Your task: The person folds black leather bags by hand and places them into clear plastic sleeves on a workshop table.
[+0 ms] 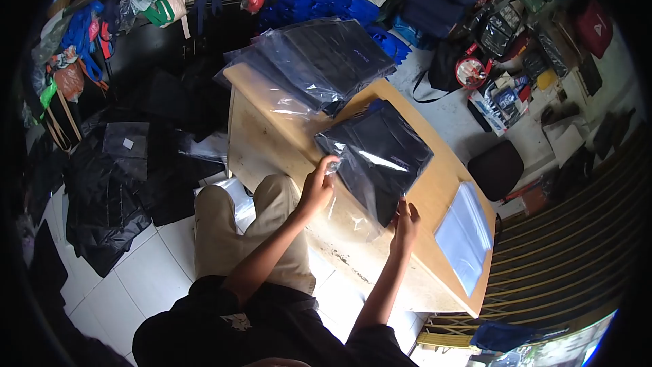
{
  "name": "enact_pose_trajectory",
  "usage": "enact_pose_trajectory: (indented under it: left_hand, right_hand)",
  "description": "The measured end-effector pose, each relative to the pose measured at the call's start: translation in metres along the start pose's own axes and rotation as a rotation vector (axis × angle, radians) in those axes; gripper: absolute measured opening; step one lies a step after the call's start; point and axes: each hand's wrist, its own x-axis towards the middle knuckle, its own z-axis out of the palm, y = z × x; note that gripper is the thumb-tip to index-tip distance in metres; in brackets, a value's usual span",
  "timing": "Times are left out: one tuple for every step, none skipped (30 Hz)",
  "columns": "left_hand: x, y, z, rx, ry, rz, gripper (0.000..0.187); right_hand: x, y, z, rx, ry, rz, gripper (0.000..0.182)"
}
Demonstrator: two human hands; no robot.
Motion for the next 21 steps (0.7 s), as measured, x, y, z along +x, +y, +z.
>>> enact_pose_trajectory:
  left_hand:
    - [-0.001,0.001,0.002,-0.091,-0.001,0.105,0.031]
    - [0.001,0.001,-0.001,-0.093,-0.008,0.106,0.031]
    - [0.004,0.003,-0.011,-0.223,-0.252,0.084,0.026]
    - [0.006,0.010,-0.018,-0.352,-0.492,0.061,0.023]
    - [0.002,0.020,-0.019,-0.435,-0.555,0.064,0.024]
    - [-0.002,0.023,-0.014,-0.514,-0.643,0.133,0.027]
    - [-0.006,0.026,-0.011,-0.508,-0.769,0.125,0.026]
    - [-0.009,0.030,-0.007,-0.502,-0.894,0.119,0.025]
    - [-0.014,0.034,-0.004,-0.492,-0.958,0.130,0.026]
    - [-0.018,0.038,0.000,-0.468,-0.983,0.095,0.024]
    - [-0.020,0.040,-0.001,-0.519,-0.983,0.114,0.024]
    - [-0.021,0.050,-0.005,-0.568,-0.980,0.134,0.023]
    - [-0.021,0.059,-0.012,-0.570,-0.973,0.140,0.023]
    - [-0.020,0.066,-0.021,-0.704,-0.982,0.100,0.021]
    - [-0.017,0.069,-0.029,-0.836,-0.988,0.060,0.019]
    - [-0.012,0.073,-0.036,-0.933,-0.983,0.166,0.015]
    - [-0.012,0.078,-0.045,-0.938,-0.957,0.178,0.018]
    - [-0.012,0.088,-0.054,-0.943,-0.933,0.188,0.023]
    - [-0.010,0.087,-0.057,-0.939,-0.928,0.186,0.023]
    - [-0.008,0.086,-0.060,-1.011,-0.956,0.236,0.035]
    - [-0.006,0.086,-0.062,-1.084,-0.982,0.289,0.047]
  right_hand:
    - [0.002,-0.003,-0.010,-0.011,-0.083,0.039,0.030]
    - [0.002,-0.002,-0.014,-0.010,-0.076,0.039,0.030]
    - [-0.001,-0.009,-0.013,0.159,-0.146,0.122,0.031]
    - [-0.004,-0.016,-0.011,0.328,-0.219,0.203,0.032]
    - [-0.007,-0.022,-0.009,0.328,-0.218,0.203,0.032]
    - [-0.010,-0.028,-0.008,0.395,-0.245,0.255,0.033]
    - [-0.011,-0.034,-0.008,0.461,-0.272,0.305,0.034]
    - [-0.011,-0.038,-0.009,0.526,-0.300,0.354,0.035]
    - [-0.010,-0.040,-0.017,0.526,-0.403,0.328,0.033]
    - [-0.004,-0.031,-0.027,0.521,-0.405,0.325,0.033]
    - [0.005,-0.016,-0.036,0.465,-0.357,0.319,0.031]
    - [0.011,-0.010,-0.040,0.408,-0.310,0.312,0.030]
    - [-0.021,-0.038,-0.012,0.368,-0.241,0.305,0.029]
    - [-0.060,-0.073,0.022,0.394,-0.147,0.230,0.028]
    - [-0.046,-0.057,-0.003,0.346,-0.122,0.196,0.029]
    - [-0.050,-0.064,-0.004,0.298,-0.096,0.163,0.029]
    - [-0.057,-0.071,-0.003,0.340,-0.050,0.068,0.029]
    - [-0.045,-0.061,-0.015,0.296,-0.064,-0.103,0.033]
    - [-0.054,-0.079,0.001,0.314,-0.015,-0.188,0.034]
    - [-0.061,-0.103,0.017,0.332,0.034,-0.274,0.035]
    - [-0.064,-0.120,0.028,0.373,0.025,-0.360,0.036]
